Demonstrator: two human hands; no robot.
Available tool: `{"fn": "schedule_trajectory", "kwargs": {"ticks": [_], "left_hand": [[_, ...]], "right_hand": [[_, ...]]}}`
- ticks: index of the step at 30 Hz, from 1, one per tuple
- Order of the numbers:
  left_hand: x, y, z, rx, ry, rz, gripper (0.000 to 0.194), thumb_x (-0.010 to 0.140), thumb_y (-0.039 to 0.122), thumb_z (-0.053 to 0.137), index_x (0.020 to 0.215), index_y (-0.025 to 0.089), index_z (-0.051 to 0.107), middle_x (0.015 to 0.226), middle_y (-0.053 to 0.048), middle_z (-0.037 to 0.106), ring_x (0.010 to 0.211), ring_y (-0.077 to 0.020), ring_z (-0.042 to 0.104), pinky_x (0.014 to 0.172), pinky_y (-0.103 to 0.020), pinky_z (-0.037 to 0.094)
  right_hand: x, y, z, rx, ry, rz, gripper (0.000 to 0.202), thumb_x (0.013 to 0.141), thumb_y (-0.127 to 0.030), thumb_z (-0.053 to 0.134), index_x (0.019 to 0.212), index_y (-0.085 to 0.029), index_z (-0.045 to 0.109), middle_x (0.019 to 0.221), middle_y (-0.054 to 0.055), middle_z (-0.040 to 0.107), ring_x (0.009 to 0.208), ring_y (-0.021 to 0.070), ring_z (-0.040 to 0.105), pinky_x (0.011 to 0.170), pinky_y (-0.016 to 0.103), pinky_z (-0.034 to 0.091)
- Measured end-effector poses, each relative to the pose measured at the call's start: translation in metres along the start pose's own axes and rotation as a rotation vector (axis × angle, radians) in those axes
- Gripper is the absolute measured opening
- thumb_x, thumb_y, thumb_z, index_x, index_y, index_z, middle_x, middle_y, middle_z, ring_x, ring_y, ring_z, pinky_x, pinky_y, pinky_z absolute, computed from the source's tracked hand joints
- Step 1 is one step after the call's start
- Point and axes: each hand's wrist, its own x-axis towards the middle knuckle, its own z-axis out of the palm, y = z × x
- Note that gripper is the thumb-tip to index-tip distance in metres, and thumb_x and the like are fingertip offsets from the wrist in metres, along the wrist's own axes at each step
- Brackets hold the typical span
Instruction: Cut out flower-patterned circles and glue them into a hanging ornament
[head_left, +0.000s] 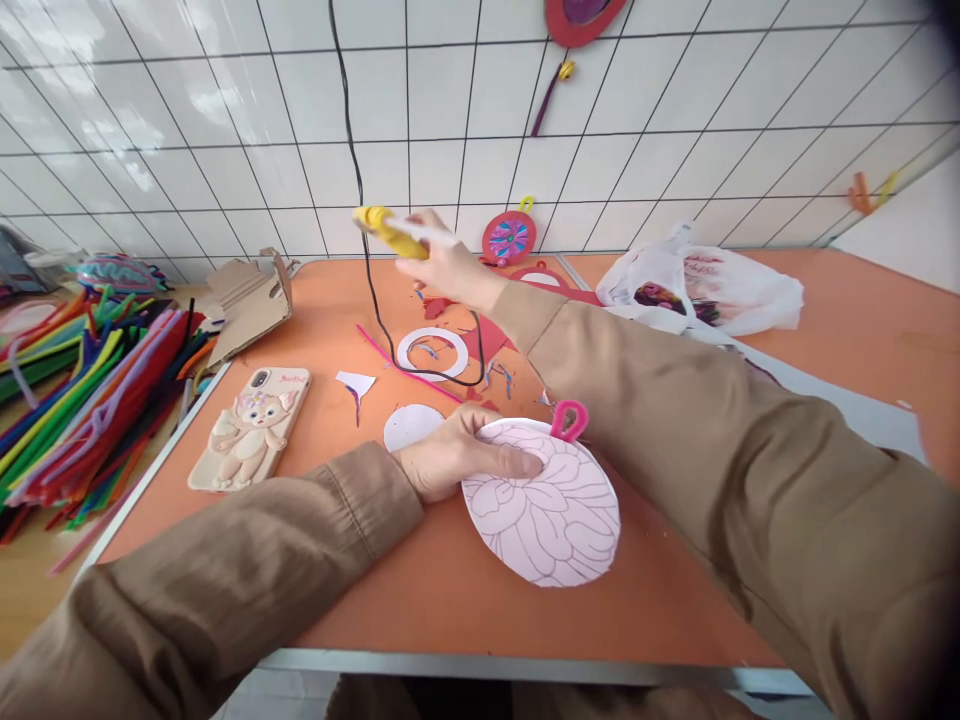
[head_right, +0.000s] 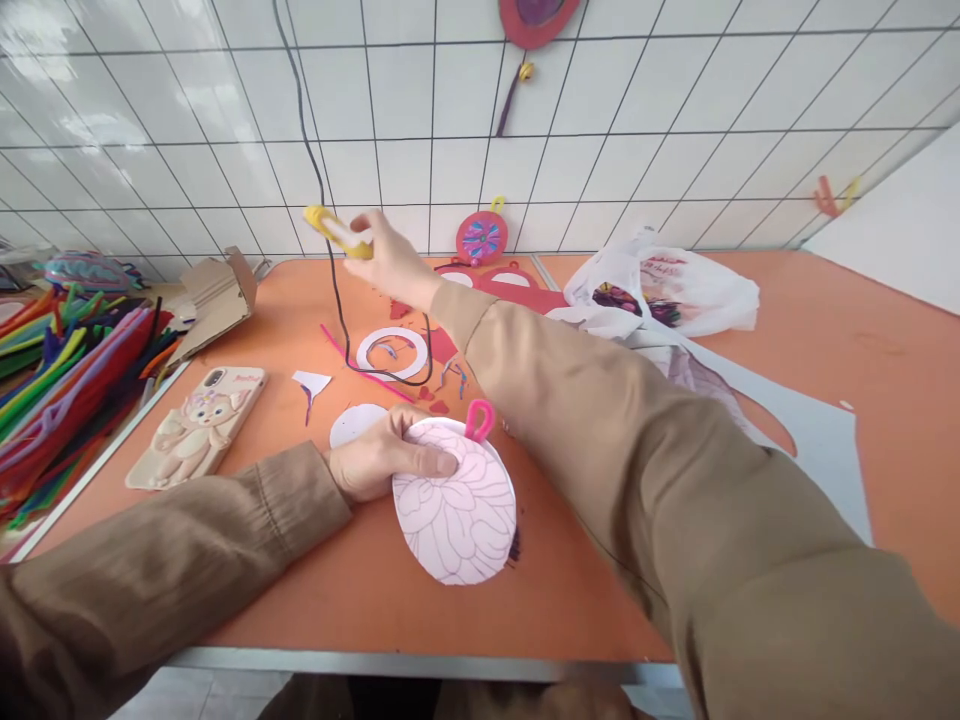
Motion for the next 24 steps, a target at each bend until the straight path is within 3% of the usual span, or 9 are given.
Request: {"fn": "schedule_trajectory", "kwargs": {"ticks": [2,4,8,10,14,17,20,24], "left_hand": [[0.0,-0.001,0.0,0.008,-0.002,-0.005,0.033,0.052,0.038,0.096,0.069,0.015,0.08,0.071,-0.008,0.078,0.061,-0.016,0.069,0.062,-0.026,0.055],[0.001,-0.002,-0.001,0.011,0.002,-0.006,0.032,0.052,0.037,0.096,0.069,0.015,0.08,0.071,-0.007,0.078,0.06,-0.016,0.069,0.061,-0.026,0.055],[0.0,-0.002,0.0,-0.003,0.053,0.024,0.032,0.052,0.036,0.097,0.068,0.014,0.08,0.07,-0.007,0.078,0.059,-0.0163,0.07,0.06,-0.026,0.057],[-0.002,-0.001,0.001,-0.012,0.06,0.03,0.032,0.052,0.036,0.097,0.068,0.014,0.08,0.069,-0.007,0.077,0.058,-0.0165,0.07,0.059,-0.026,0.057],[-0.005,-0.001,0.006,-0.054,0.111,0.068,0.031,0.054,0.035,0.096,0.07,0.013,0.08,0.069,-0.007,0.077,0.059,-0.0181,0.071,0.059,-0.027,0.059],[-0.003,-0.003,0.009,-0.077,0.317,0.174,0.032,0.056,0.037,0.094,0.069,0.013,0.078,0.068,-0.008,0.077,0.061,-0.0207,0.073,0.061,-0.029,0.06],[0.001,-0.004,0.009,-0.031,0.522,0.293,0.035,0.06,0.041,0.092,0.075,0.013,0.077,0.073,-0.01,0.078,0.066,-0.0239,0.075,0.063,-0.032,0.062],[0.003,-0.004,0.008,0.066,0.568,0.318,0.038,0.066,0.047,0.088,0.08,0.014,0.077,0.078,-0.011,0.079,0.072,-0.0271,0.076,0.064,-0.034,0.062]], "right_hand": [[-0.01,-0.001,-0.019,0.172,0.065,0.033,0.027,0.083,-0.016,0.06,0.107,-0.018,0.048,0.081,-0.014,0.053,0.062,-0.0015,0.043,0.06,0.021,0.034],[-0.025,0.0,-0.037,0.3,0.13,0.056,0.022,0.083,-0.014,0.056,0.104,-0.017,0.05,0.077,-0.015,0.053,0.059,-0.0036,0.045,0.061,0.022,0.034],[-0.064,0.003,-0.071,0.505,0.21,0.066,0.027,0.075,-0.023,0.067,0.101,-0.021,0.058,0.059,-0.012,0.049,0.052,0.0053,0.05,0.051,0.022,0.037],[-0.086,0.003,-0.083,0.539,0.247,0.068,0.036,0.066,-0.028,0.077,0.098,-0.021,0.061,0.065,-0.008,0.054,0.052,0.0075,0.05,0.049,0.023,0.043],[-0.126,0.003,-0.099,0.502,0.267,0.07,0.041,0.063,-0.037,0.084,0.093,-0.022,0.06,0.086,0.0,0.066,0.057,0.009,0.055,0.049,0.024,0.045],[-0.15,0.002,-0.105,0.444,0.255,0.07,0.04,0.068,-0.041,0.083,0.094,-0.022,0.061,0.093,0.002,0.07,0.06,0.0109,0.06,0.053,0.025,0.047],[-0.168,0.0,-0.113,0.333,0.169,0.04,0.034,0.077,-0.048,0.078,0.094,-0.022,0.063,0.094,0.004,0.072,0.062,0.012,0.062,0.06,0.029,0.05],[-0.185,-0.006,-0.121,0.056,0.021,-0.018,0.027,0.085,-0.05,0.071,0.093,-0.023,0.071,0.088,0.003,0.072,0.074,0.0167,0.067,0.075,0.036,0.057]]}}
